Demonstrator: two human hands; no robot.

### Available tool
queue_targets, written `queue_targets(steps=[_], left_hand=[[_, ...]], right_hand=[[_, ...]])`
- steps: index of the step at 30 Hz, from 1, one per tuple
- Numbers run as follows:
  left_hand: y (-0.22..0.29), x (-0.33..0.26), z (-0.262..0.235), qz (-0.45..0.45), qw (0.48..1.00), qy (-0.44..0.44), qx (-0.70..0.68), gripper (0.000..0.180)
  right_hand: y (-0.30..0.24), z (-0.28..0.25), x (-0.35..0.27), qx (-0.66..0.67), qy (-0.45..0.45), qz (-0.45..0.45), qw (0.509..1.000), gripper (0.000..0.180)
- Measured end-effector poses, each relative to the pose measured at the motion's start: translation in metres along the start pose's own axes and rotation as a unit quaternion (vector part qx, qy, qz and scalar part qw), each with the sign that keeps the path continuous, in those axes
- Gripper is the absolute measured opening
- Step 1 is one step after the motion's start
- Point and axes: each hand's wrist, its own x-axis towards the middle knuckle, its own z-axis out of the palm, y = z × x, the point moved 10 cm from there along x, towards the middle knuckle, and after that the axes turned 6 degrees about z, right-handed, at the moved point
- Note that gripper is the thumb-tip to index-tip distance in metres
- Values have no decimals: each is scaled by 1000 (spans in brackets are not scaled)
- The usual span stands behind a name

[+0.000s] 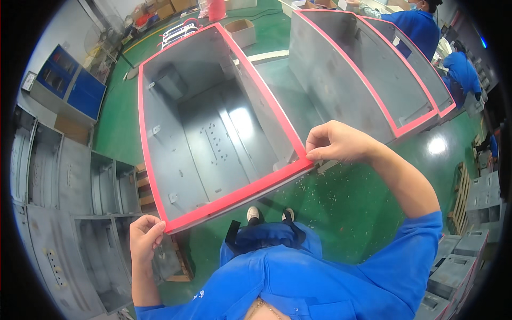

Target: The person applies red adhesive tape along the edges of a large metal cabinet frame. They smooth the tape with their hands to ensure it adheres properly to the corners and straight edges of the frame.

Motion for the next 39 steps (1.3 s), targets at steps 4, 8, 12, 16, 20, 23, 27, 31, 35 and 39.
queue_targets(steps=[4, 8, 12, 16, 20, 23, 27, 31, 35, 39], left_hand=[[-3, -1, 0, -3, 1000, 3, -16, 12], [-5, -2, -1, -3, 999, 3, -33, 11], [-6, -3, 0, 2, 999, -4, -40, 10], [-7, -3, 0, 11, 998, -9, -60, 9], [-7, -4, 2, 12, 998, -8, -64, 9], [-9, -4, 1, 16, 998, -10, -66, 9], [-10, -3, 2, 25, 997, -14, -73, 9], [-9, -4, 2, 31, 996, -13, -77, 8], [-9, -4, 2, 35, 997, -17, -72, 8], [-9, -5, 2, 37, 997, -12, -72, 9]], right_hand=[[0, 2, 1, -13, -11, -19, 1000, 15], [3, 5, 4, -22, -23, -11, 999, 19], [5, 6, 4, -26, -25, -8, 999, 19], [4, 5, 3, -29, -23, -10, 999, 19], [7, 6, 4, -23, -21, -19, 999, 19], [8, 6, 5, -17, -27, -11, 999, 19], [7, 5, 4, -23, -20, -7, 1000, 19], [8, 5, 5, -20, -22, -9, 1000, 20], [5, 4, 5, -38, -11, -23, 999, 19], [6, 4, 4, -31, -8, -21, 999, 19]])
